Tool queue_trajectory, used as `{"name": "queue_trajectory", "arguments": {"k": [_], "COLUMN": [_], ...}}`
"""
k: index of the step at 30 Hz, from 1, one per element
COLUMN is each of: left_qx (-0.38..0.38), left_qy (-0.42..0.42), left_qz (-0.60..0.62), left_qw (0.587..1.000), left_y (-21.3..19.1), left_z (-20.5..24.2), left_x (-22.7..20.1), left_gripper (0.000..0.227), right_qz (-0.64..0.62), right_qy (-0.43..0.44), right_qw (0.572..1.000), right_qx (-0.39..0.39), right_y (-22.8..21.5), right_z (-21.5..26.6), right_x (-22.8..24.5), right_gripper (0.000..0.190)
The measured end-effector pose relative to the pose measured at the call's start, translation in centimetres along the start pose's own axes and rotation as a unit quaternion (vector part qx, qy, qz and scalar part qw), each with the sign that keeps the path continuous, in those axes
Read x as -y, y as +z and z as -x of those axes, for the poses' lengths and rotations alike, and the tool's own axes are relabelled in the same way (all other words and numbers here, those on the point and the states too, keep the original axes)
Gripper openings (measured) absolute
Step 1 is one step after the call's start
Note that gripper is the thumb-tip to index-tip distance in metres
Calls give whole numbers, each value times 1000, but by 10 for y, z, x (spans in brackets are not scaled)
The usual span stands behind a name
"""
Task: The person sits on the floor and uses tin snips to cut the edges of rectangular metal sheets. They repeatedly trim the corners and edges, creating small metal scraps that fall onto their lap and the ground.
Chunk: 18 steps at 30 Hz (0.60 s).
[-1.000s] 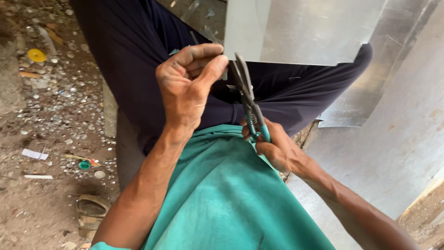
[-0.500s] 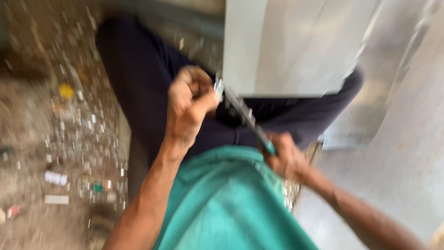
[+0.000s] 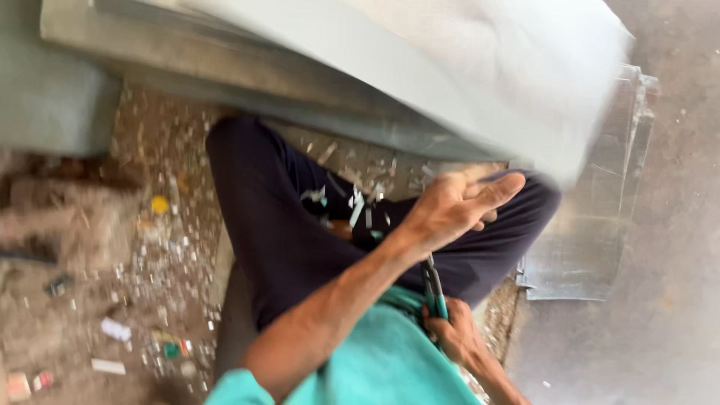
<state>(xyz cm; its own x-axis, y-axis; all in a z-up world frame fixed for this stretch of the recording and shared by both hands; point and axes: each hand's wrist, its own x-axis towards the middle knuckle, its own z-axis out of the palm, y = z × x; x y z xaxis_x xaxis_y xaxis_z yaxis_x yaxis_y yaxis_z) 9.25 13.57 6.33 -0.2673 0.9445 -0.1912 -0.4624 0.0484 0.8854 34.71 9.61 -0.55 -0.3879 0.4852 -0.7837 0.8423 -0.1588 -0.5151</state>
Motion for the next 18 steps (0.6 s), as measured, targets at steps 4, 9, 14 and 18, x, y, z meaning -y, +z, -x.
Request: {"name": "queue_trajectory", "arguments": {"k": [4,9,14,18], "left_qx": [-115,-410,-467,-411], "left_qy": [10,155,238,184], "left_qz": [227,313,127,178], "left_qw": [967,843,842,875], "left_y": [-36,-131,-196,-168], "left_z": [32,77,81,97], "left_x": [33,-2,-40,1], "left_gripper": [57,30,19,11], "right_qz": [-3,35,201,252], "right_qy": [-58,-56,-173,-118], "right_qw": [998,997,956,940], "right_qx": [13,37,123,198], "right_y": [-11,-21,-34,-38], "right_z": [-5,-17,-25,-35], "right_x": [-1,19,94,170], "right_gripper": [12,18,27,52]}}
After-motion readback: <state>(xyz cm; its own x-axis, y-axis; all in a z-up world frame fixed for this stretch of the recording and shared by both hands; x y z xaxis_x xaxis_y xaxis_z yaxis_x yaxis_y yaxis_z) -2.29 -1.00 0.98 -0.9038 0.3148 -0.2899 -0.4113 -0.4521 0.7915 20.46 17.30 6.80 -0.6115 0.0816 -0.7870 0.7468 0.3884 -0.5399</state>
